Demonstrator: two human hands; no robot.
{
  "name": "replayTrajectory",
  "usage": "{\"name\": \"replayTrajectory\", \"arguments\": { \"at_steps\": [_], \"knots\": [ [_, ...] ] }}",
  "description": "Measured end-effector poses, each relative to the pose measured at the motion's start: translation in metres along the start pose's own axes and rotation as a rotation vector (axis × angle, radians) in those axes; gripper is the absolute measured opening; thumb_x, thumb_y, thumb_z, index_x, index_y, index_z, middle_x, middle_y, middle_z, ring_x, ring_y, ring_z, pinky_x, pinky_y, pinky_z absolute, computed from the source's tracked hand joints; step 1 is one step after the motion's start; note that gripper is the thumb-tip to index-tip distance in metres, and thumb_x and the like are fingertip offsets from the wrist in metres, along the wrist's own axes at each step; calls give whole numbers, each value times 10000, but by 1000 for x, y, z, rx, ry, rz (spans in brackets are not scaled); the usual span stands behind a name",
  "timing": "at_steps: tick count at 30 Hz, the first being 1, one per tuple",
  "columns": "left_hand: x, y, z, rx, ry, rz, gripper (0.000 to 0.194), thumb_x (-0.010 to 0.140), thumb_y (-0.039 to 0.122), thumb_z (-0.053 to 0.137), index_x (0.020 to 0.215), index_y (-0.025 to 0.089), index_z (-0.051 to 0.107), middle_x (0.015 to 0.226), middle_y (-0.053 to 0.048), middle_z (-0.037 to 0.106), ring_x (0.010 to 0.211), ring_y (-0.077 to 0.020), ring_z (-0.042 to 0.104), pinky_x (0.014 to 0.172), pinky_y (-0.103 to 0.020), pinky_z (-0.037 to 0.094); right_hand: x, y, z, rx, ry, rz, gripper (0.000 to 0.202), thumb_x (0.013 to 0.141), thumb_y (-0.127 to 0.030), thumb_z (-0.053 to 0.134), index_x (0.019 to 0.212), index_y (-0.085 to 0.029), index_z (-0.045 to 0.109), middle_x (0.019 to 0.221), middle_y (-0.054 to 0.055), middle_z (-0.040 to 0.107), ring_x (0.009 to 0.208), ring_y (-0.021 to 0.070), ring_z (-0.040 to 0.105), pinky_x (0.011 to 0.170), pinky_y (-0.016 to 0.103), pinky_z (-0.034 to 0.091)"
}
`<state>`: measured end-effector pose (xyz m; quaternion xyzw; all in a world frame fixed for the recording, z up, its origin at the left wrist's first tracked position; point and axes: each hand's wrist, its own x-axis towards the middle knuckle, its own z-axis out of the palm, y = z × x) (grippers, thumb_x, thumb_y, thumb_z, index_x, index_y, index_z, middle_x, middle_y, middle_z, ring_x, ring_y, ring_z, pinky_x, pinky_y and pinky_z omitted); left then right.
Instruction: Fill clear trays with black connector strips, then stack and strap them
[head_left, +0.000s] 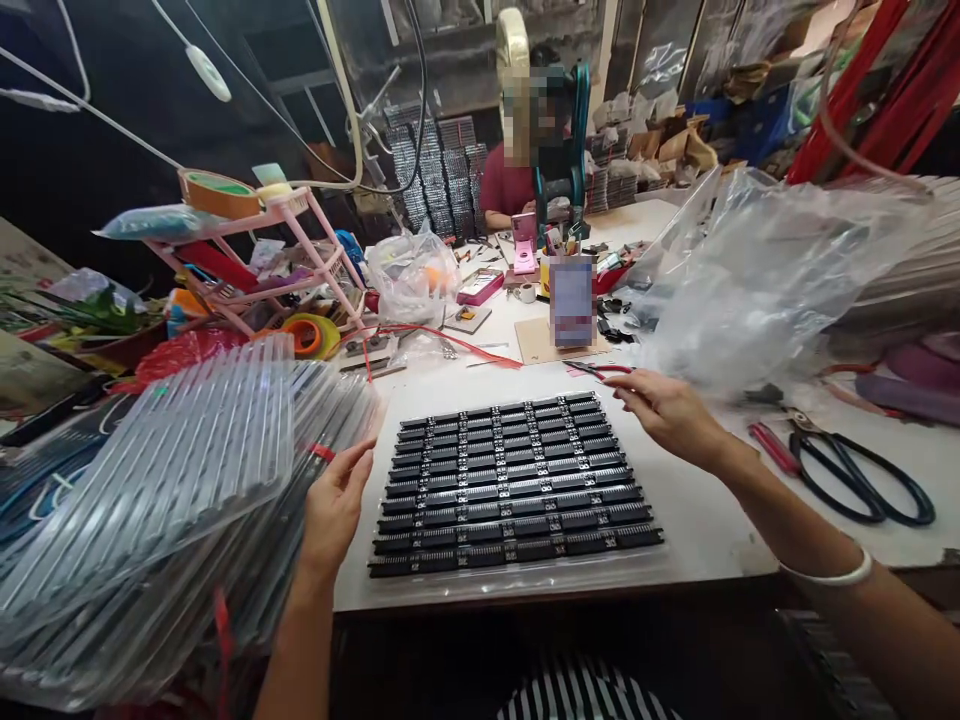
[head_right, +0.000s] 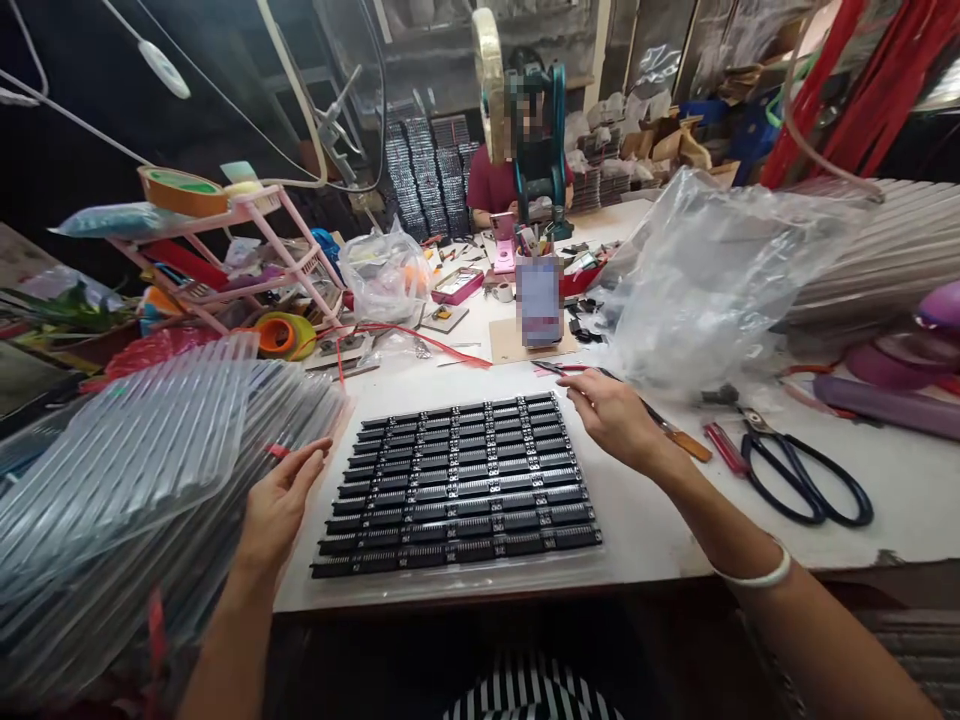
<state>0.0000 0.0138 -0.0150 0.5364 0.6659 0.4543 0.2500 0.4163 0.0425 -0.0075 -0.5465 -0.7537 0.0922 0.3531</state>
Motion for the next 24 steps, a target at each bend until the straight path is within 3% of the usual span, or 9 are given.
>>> {"name": "replayTrajectory", "arguments": {
  "at_steps": [3,7,10,15,20,24],
  "knots": [
    [17,-5,10,-98,-35,-41,580,730,577,611,1104,135,650,1058,-119,688,963,-256,639,863,-375,500,7,8,20,-34,27,-14,308,896,-244,395,1062,-157,639,1019,103,638,943,245,603,829,400,485],
    [27,-17,21,-160,-24,-27,574,733,577,607,1100,136,645,1154,-135,652,1054,-257,602,934,-392,458,-3,19,34,-37,81,29,321,894,-232,385,1084,-145,630,995,106,624,859,241,614,756,395,497],
    [26,-26,23,-245,-15,-63,587,752,569,599,1157,144,609,1197,-142,625,1062,-251,598,918,-398,466,-7,26,36,-25,99,20,339,892,-199,379,1120,-162,628,981,86,608,792,199,613,713,353,505],
    [24,-35,19,-324,-10,-101,600,769,570,594,1195,148,580,1178,-140,630,951,-201,621,830,-339,490,-3,24,40,-17,98,-130,361,910,-178,368,1156,-185,631,1049,99,577,999,217,556,871,380,473],
    [22,-35,18,-345,-32,-137,630,764,581,599,1214,142,564,1166,-137,637,861,-150,610,773,-280,477,-3,19,43,5,42,-181,356,917,-173,384,1204,-213,591,1162,74,605,1080,232,512,959,446,414],
    [18,-29,20,-337,-79,-120,621,772,571,599,1232,156,557,1184,-130,634,834,-132,596,737,-252,468,-3,15,40,6,34,-141,349,918,-192,378,1197,-202,588,1076,75,656,1016,231,550,903,447,448]
  ]
}}
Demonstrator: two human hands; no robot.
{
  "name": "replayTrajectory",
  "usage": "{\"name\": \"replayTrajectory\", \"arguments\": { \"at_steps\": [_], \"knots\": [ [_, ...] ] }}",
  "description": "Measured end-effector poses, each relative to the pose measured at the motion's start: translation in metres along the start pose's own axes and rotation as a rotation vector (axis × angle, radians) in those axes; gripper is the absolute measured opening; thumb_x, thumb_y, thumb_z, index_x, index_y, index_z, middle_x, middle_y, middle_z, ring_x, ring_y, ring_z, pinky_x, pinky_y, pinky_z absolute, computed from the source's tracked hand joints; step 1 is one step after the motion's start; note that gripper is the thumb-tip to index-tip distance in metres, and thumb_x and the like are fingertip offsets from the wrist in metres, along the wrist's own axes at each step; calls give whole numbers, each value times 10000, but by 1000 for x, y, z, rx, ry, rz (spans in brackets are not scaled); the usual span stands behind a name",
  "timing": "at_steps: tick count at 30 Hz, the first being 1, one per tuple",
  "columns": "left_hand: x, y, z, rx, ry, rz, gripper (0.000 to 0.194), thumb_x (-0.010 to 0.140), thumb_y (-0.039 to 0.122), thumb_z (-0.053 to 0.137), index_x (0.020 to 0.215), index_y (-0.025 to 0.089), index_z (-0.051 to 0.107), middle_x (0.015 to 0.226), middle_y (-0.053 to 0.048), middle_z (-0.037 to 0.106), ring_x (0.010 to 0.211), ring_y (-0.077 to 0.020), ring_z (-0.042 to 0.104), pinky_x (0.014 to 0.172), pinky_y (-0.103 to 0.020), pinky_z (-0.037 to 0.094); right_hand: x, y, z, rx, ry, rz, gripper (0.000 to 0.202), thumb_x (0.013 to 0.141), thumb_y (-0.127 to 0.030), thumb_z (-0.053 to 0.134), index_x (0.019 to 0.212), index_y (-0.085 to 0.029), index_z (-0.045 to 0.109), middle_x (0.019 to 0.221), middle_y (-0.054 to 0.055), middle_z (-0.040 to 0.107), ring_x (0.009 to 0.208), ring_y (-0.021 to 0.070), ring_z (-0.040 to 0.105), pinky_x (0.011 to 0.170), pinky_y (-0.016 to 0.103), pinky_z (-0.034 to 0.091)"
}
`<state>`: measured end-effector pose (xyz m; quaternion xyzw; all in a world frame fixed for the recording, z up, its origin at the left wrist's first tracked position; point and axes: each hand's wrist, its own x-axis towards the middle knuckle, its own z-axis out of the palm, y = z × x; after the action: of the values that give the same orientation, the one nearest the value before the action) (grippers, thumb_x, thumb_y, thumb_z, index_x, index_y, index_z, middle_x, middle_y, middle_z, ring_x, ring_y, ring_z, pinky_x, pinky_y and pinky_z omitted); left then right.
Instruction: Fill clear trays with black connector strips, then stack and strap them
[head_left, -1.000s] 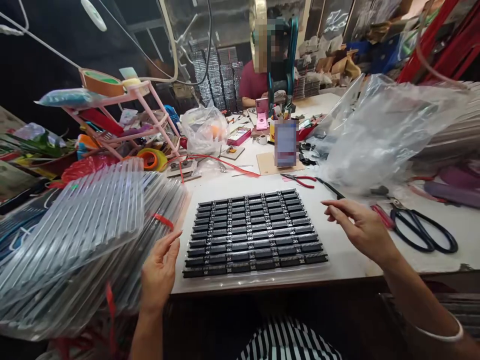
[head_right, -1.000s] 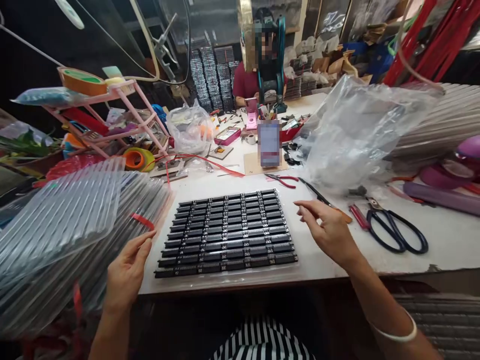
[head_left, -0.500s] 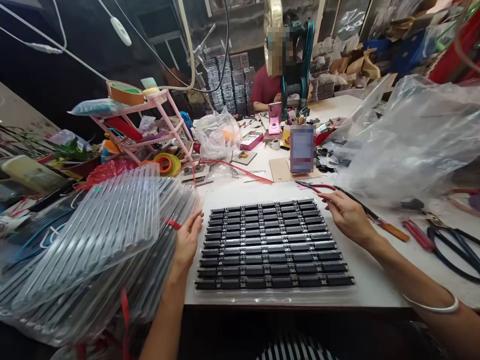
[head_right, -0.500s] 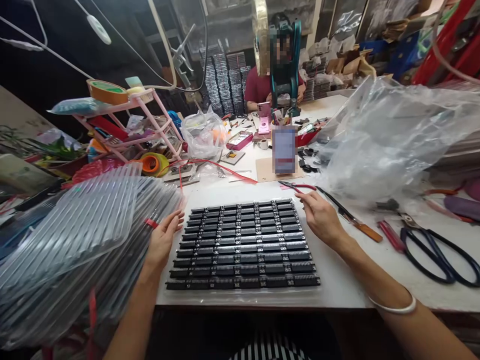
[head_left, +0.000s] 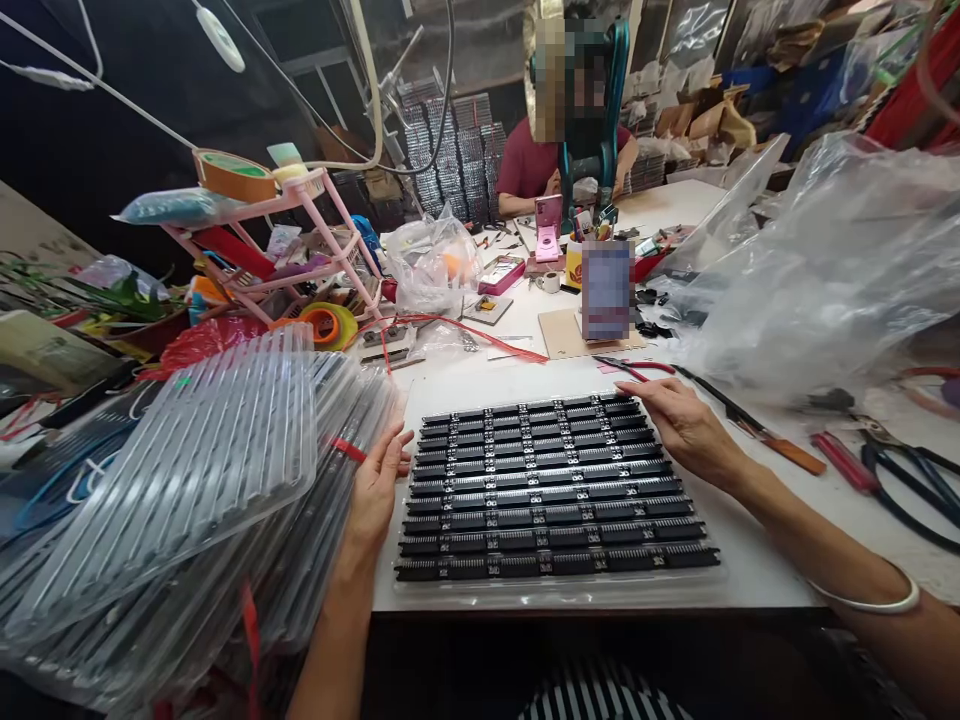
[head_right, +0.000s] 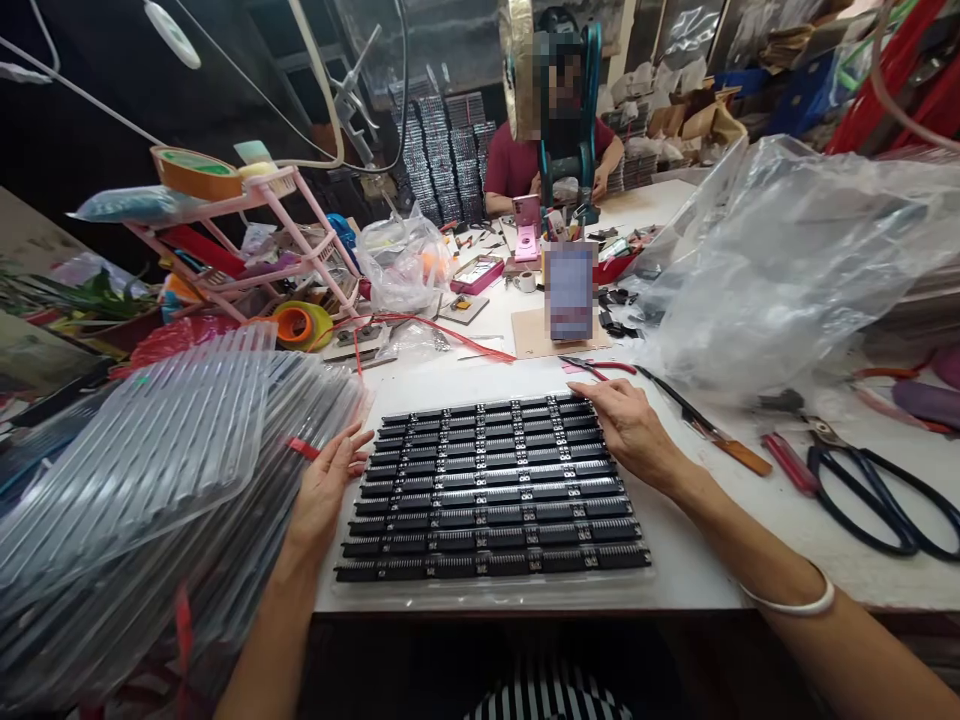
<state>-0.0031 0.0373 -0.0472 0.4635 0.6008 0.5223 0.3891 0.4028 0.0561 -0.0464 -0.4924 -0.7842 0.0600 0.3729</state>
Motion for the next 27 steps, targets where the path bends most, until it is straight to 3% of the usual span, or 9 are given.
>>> {"name": "replayTrajectory", "arguments": {
  "at_steps": [7,11,15,17,21,24,27],
  "knots": [
    [-11,9,8,-13,-8,5,583,787,527,602,1231,152,557,1185,-131,628,649,-74,532,569,-198,414,-15,-25,-27,-96,99,79,345,924,-303,391,1192,-199,584,1155,88,626,1052,237,566,942,414,430],
    [-27,11,5,-21,-12,-14,540,797,483,604,1227,159,560,1153,-110,635,601,-60,500,543,-193,399,-53,-30,-36,-55,-21,343,405,848,-448,427,1193,-294,573,1077,28,659,918,228,647,843,380,492],
    [-57,10,-4,-5,-26,-36,501,821,442,594,1245,178,554,1131,-97,644,685,-88,550,600,-205,425,-82,-36,-33,-4,-106,710,591,724,-574,443,1229,-298,577,826,17,685,690,240,656,743,405,510],
    [-74,11,-9,11,-24,-60,513,832,436,586,1271,177,533,1128,-101,649,728,-107,574,628,-216,438,-86,-46,-29,20,-95,820,666,672,-620,456,1227,-276,594,790,28,673,662,250,632,687,406,502],
    [-103,13,-16,60,-6,-81,505,842,442,570,1275,184,532,1184,-109,633,959,-178,607,773,-258,468,-83,-65,-22,40,5,904,681,666,-618,476,1240,-271,594,777,38,635,626,240,559,601,390,453],
    [-115,12,-17,90,-21,-65,487,852,440,555,1271,193,537,1233,-102,611,1165,-217,538,949,-309,423,-83,-72,-20,57,21,898,605,729,-577,489,1259,-297,576,794,36,605,616,214,509,599,375,420],
    [-121,9,-16,126,-8,-32,471,856,433,548,1264,196,544,1258,-91,594,1219,-219,500,1019,-328,380,-87,-73,-20,108,31,891,566,760,-555,500,1271,-318,560,789,32,561,580,193,446,528,351,378]
  ]
}}
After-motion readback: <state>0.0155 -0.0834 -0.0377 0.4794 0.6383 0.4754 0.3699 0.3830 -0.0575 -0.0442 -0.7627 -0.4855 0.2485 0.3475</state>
